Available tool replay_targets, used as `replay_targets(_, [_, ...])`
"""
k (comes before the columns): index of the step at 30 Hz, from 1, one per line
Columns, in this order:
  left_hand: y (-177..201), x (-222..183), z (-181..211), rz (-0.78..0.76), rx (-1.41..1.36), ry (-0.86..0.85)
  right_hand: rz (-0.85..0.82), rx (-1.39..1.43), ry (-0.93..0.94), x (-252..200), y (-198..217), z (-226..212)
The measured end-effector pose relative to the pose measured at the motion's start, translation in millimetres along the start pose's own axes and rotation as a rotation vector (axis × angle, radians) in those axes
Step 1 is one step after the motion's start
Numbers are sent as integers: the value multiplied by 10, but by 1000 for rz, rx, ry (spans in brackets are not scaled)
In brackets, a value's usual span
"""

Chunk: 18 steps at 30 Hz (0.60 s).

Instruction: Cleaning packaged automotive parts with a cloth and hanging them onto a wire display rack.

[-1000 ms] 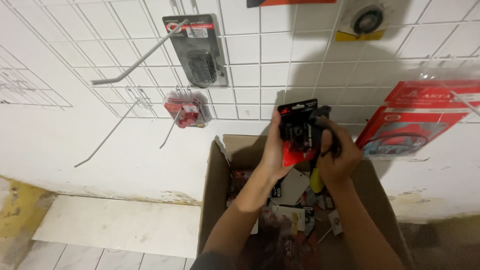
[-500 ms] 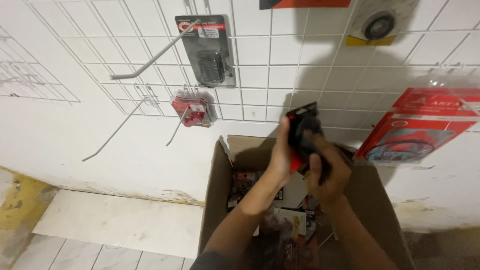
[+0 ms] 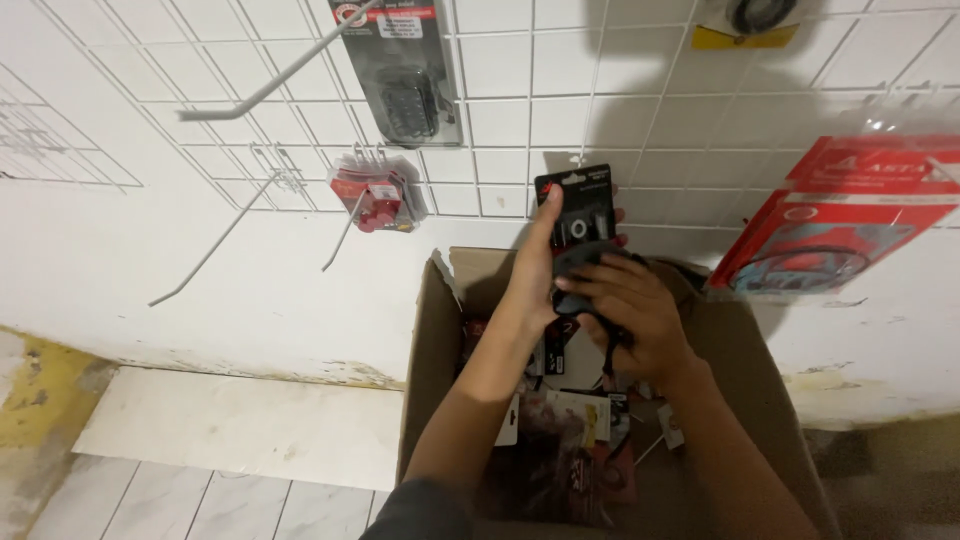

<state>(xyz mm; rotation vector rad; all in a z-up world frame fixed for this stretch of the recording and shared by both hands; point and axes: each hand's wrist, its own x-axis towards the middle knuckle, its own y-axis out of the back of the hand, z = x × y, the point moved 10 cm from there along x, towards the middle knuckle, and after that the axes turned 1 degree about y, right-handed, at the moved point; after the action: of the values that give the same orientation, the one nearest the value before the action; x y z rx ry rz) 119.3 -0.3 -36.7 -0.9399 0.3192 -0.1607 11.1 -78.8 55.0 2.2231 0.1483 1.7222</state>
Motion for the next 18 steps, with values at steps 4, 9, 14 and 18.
replay_targets(4, [-196, -32, -65, -136, -53, -111, 169, -19, -78, 19, 121, 97])
replay_targets(9, [-255, 7, -243, -330, -108, -114, 269, -102, -162, -314, 165, 127])
replay_targets(14, [-312, -181, 100, -186, 2, -272, 328, -307, -380, -430, 347, 575])
replay_targets(18, [91, 104, 142, -139, 406, -403, 602, -314, -842, -833, 811, 1116])
